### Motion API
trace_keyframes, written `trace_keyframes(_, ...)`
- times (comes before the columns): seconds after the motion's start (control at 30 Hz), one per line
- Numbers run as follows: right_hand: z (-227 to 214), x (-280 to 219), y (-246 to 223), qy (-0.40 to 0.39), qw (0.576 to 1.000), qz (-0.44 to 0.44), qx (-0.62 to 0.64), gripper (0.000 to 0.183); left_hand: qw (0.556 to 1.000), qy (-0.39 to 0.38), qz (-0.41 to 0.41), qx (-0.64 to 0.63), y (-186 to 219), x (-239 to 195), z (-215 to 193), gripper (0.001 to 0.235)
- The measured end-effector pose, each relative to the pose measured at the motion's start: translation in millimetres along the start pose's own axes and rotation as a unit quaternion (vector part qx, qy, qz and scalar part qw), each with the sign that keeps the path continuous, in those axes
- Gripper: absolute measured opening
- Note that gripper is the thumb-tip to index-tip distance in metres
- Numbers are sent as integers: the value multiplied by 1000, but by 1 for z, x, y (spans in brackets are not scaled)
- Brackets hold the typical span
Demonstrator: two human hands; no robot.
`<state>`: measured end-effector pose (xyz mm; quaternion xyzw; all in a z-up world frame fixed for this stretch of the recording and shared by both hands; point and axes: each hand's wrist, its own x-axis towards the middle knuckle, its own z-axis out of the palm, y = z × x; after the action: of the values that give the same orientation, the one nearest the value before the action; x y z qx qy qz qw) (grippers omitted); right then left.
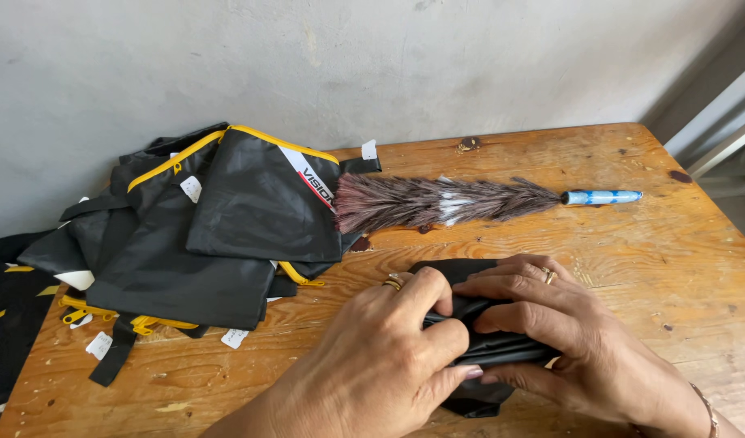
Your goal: The person folds a black garment on a wooden table, repeatedly adjusting and compacting it into a small rectangular shape. They then place the folded item into a black and yellow branded bag and zip it closed.
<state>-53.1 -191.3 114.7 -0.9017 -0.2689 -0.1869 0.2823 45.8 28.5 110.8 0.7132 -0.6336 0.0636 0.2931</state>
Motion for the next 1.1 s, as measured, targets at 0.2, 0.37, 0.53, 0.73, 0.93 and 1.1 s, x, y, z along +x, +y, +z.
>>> trace_keyframes(0.2,1,-5,8,-5,1000,20,-4,33,999,8,-8,-35,-3,1,-4,25)
trace_keyframes(0.37,6,-11,16,11,999,45,16,33,993,12,-76,-92,-9,6,-5,55)
trace_keyframes(0.53,13,-14,30,70,995,59,42,35,939,-62,-207,-266,-51,1,1,116)
trace_keyframes(0.73,23,-19,53,143,975,164,48,37,924,-91,-261,-265,-96,3,45,117)
trace_keyframes(0.93,27,-19,50,195,961,190,44,30,925,0,-272,-266,-96,10,55,90)
trace_keyframes(1.1,29,-20,42,243,941,211,103,33,949,28,-208,-235,-93,10,48,72)
